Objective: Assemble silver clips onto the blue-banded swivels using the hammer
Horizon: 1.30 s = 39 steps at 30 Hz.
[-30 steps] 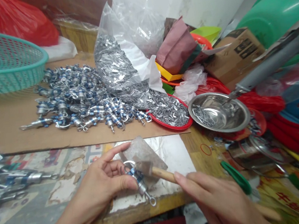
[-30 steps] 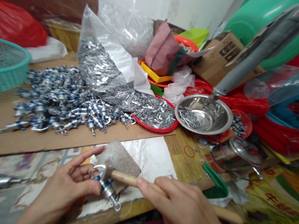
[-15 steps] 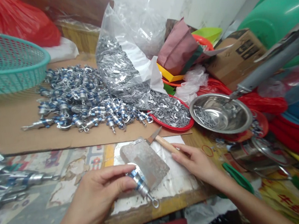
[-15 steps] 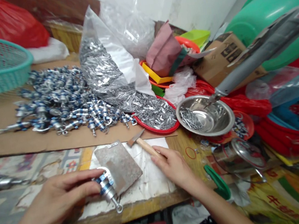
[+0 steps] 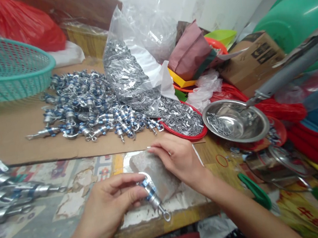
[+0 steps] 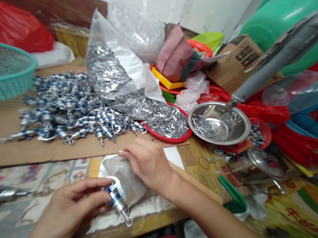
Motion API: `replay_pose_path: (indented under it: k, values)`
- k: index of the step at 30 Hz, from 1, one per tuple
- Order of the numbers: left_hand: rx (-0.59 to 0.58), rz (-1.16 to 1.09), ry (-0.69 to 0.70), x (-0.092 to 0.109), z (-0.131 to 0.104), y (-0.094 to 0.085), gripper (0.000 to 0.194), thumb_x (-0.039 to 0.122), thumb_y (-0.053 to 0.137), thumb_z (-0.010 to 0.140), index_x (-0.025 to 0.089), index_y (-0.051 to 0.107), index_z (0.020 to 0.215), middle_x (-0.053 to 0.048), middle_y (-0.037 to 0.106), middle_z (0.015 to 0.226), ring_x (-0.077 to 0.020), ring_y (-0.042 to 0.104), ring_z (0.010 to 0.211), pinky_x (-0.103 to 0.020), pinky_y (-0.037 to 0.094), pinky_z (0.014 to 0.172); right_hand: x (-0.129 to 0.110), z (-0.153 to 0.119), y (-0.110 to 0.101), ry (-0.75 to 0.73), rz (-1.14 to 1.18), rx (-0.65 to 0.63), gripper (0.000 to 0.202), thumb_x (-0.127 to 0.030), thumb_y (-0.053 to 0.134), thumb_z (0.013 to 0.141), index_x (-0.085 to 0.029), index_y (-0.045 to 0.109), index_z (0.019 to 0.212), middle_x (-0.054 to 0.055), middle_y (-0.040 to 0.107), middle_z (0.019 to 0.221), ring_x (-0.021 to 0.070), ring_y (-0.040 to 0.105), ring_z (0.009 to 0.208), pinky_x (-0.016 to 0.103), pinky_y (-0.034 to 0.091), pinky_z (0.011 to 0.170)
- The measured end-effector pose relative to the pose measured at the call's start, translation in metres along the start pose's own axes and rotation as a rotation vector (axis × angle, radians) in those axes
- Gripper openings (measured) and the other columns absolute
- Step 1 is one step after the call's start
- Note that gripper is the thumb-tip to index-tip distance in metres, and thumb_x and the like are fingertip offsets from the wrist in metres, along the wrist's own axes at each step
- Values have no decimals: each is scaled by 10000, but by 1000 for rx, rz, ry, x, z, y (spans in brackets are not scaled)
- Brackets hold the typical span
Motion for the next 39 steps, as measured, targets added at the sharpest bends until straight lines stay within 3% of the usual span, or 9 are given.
replay_pose_path:
  k: [5,9,18,25,28,31,33,36,39]
  values:
    - [-72,37,-25,-3,8,-3,159,190,773,523,223,778,679,14,742,557,-155,622,497,-243,510,517,-36,-40,-10,-64,-68,-90,245,-81,435,875,-130,675,882,62,640,734,183,567,682,291,428,639]
    - [-67,49,-22,-3,12,-4,146,195,779,522,228,775,664,10,760,593,-161,635,501,-248,525,521,-52,-50,-4,-62,-171,-98,276,-66,400,848,-129,667,875,64,620,706,208,542,631,318,412,575]
    - [-66,33,-28,-4,9,-3,153,166,775,513,239,778,648,23,762,576,-152,649,501,-224,534,522,-52,-49,-2,-66,-242,-45,257,-67,397,854,-130,646,858,66,620,698,202,537,615,308,389,573]
    - [-69,-11,-15,-6,9,-3,149,154,780,515,248,776,631,36,760,566,-161,676,529,-214,554,527,-60,-50,0,-93,-274,-142,215,-48,441,768,-126,633,824,71,605,678,200,509,569,316,361,508]
    - [-73,-36,-32,-5,8,-1,153,145,779,506,240,776,625,36,762,565,-145,670,504,-194,550,514,-62,-54,-3,-110,-276,-154,271,-83,420,790,-81,651,931,83,601,669,205,497,550,326,356,477]
    - [-44,-73,-29,-4,7,-1,147,135,773,503,227,773,617,37,765,572,-127,668,493,-167,543,501,-48,-58,-10,-38,-89,-220,355,-76,372,830,-92,614,1090,86,621,781,200,554,662,303,438,549]
    - [-41,-72,-44,-5,8,-2,155,125,770,502,217,772,626,33,763,561,-120,669,481,-157,541,497,-26,-61,-17,65,11,-136,356,-88,356,881,-144,581,1152,83,626,908,183,582,805,282,479,688]
    - [-78,-48,-76,-6,9,-1,171,128,774,497,199,773,652,15,760,540,-114,670,464,-142,534,483,22,-66,-23,276,-179,-31,302,-231,468,897,-172,569,1175,119,607,1047,254,565,959,404,460,831]
    - [-42,-64,-70,-5,8,-1,157,130,759,505,191,768,649,11,755,526,-99,662,451,-126,524,480,61,-71,-17,407,-269,-193,270,-306,556,853,-173,613,1081,109,626,948,282,601,872,430,487,752]
Point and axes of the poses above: each hand's wrist, its own z-axis towards the middle knuckle, its own y-axis out of the palm, x = y × z, the point moved 2 cm from there along z, towards the middle knuckle
